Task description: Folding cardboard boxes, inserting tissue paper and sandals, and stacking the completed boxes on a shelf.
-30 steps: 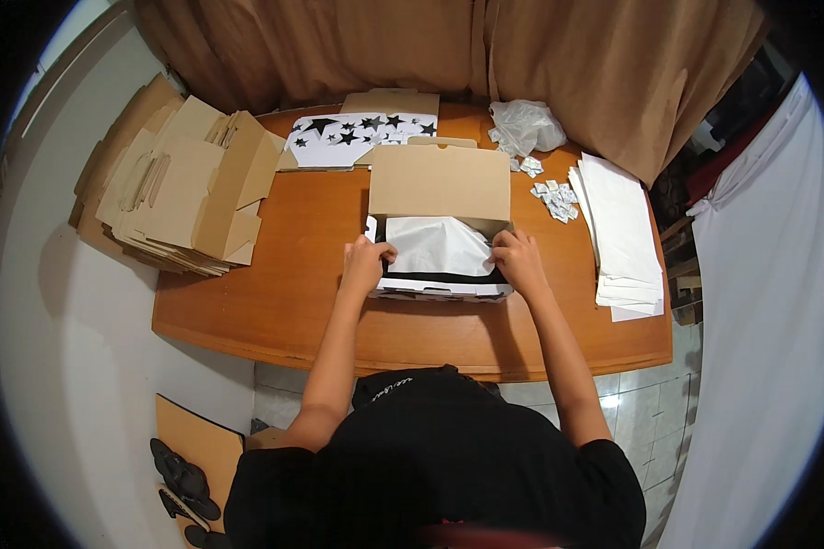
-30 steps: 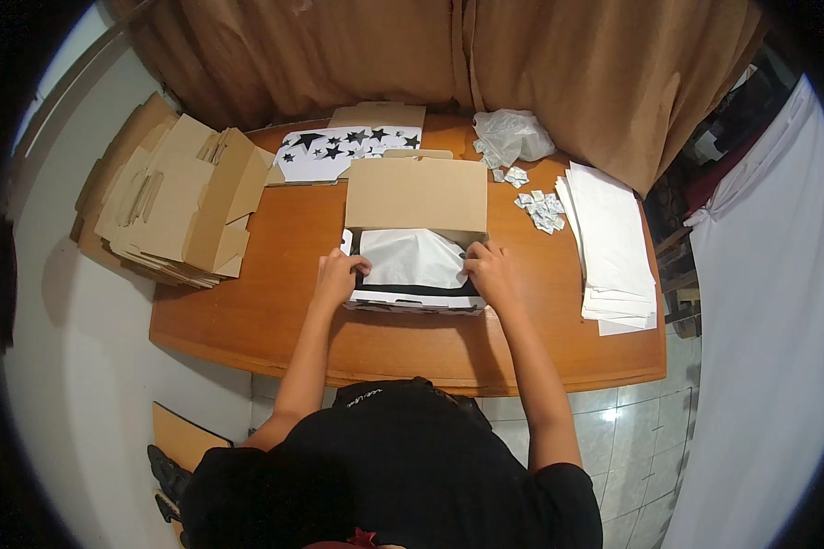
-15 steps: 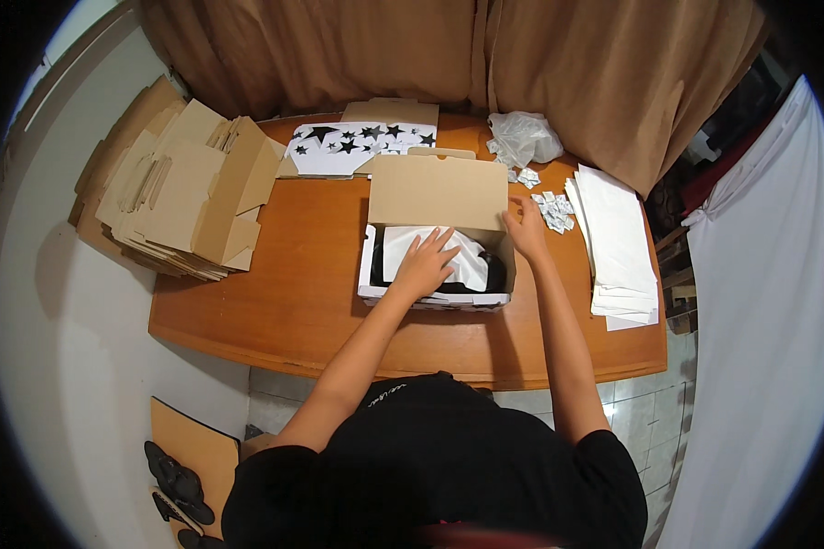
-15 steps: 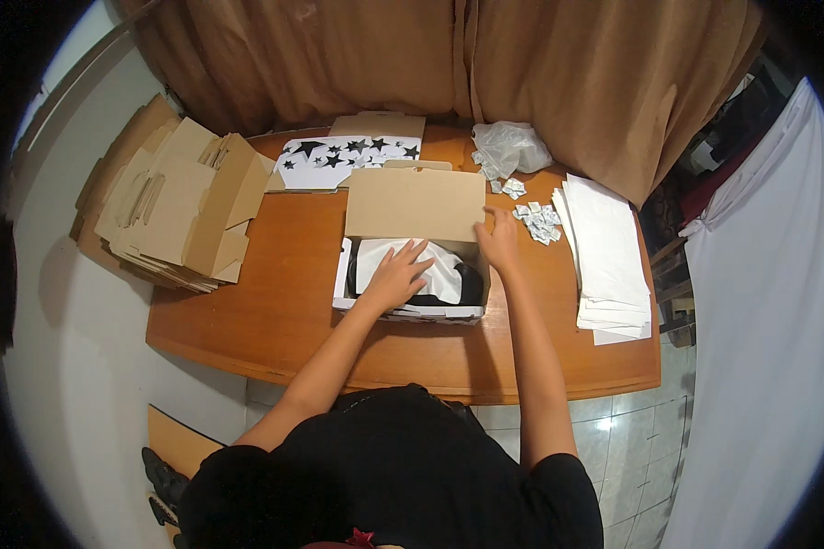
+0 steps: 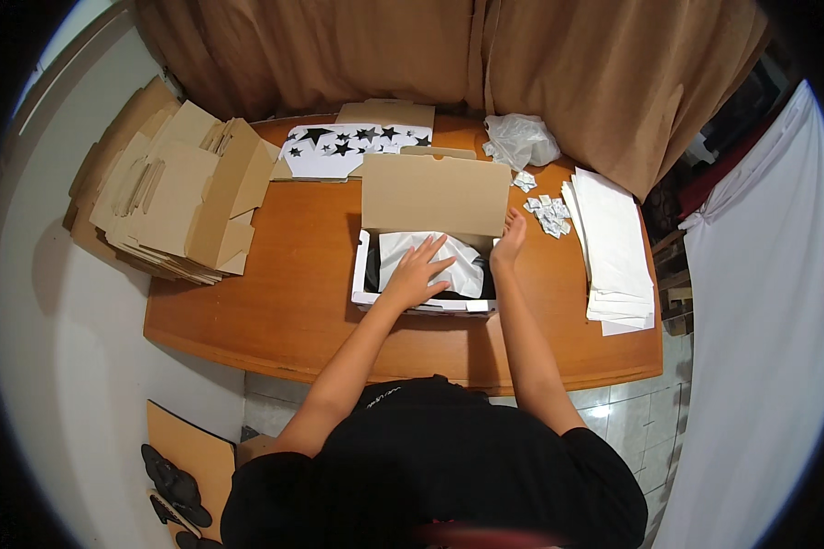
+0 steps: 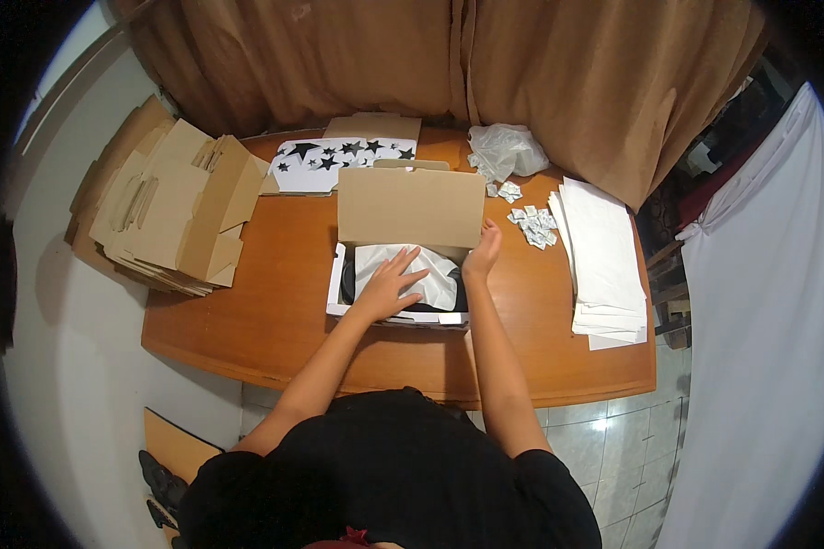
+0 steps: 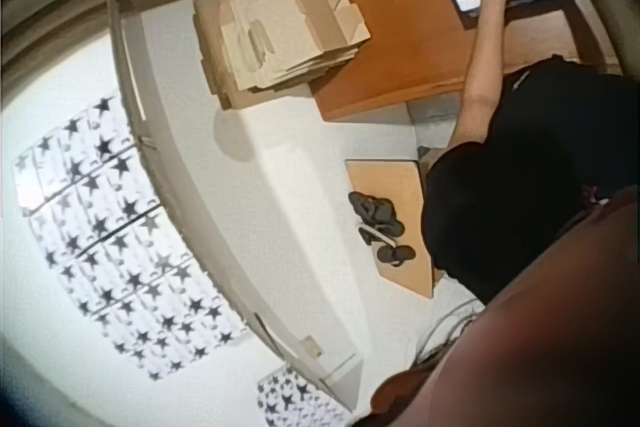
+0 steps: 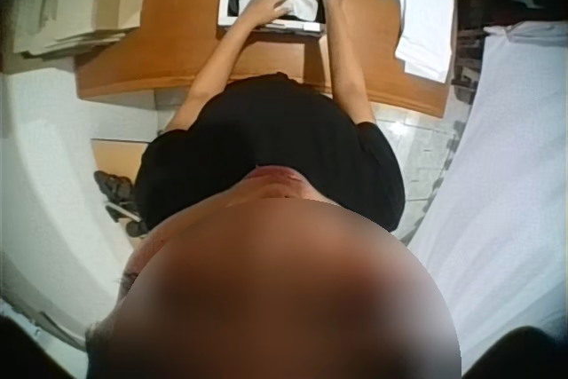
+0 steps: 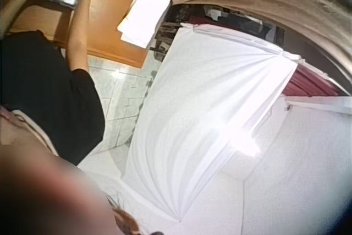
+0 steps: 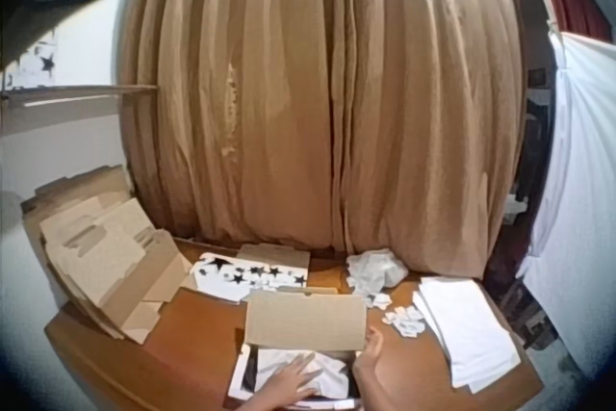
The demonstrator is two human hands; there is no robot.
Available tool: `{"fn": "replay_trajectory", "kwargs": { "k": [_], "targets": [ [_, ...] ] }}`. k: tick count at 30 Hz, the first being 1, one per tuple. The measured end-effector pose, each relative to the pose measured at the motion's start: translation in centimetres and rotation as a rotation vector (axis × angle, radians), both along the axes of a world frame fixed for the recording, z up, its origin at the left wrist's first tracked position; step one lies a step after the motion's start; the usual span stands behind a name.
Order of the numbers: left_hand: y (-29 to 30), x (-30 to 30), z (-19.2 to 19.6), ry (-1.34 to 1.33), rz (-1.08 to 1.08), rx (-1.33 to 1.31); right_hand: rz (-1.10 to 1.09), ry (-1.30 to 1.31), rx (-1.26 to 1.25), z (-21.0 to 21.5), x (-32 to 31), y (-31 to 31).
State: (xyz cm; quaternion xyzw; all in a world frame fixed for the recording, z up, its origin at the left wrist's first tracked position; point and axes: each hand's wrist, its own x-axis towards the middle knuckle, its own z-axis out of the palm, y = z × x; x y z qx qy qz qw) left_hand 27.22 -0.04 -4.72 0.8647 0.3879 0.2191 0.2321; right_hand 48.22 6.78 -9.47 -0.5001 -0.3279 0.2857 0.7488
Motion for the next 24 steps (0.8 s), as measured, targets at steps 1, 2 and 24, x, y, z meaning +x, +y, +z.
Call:
{"fn": "replay_trajectory", "kwargs": {
  "k": [1,2,24],
  "targets": [
    [-0.3,-0.4,-0.2,0.003,0.017,-0.008,-0.088,-0.319,-0.009,0.6,-1.4,-0.6],
    [-0.5,-0.4,-0.2,0.030,0.049,0.071,-0.080,-0.319,-0.014,1.1,-2.2,-1.0],
    [-9.0,-5.5,-2.9,-0.304,0.680,0.501,0.601,-0.353,0.144,2.2,2.6,-8.7]
  ]
}}
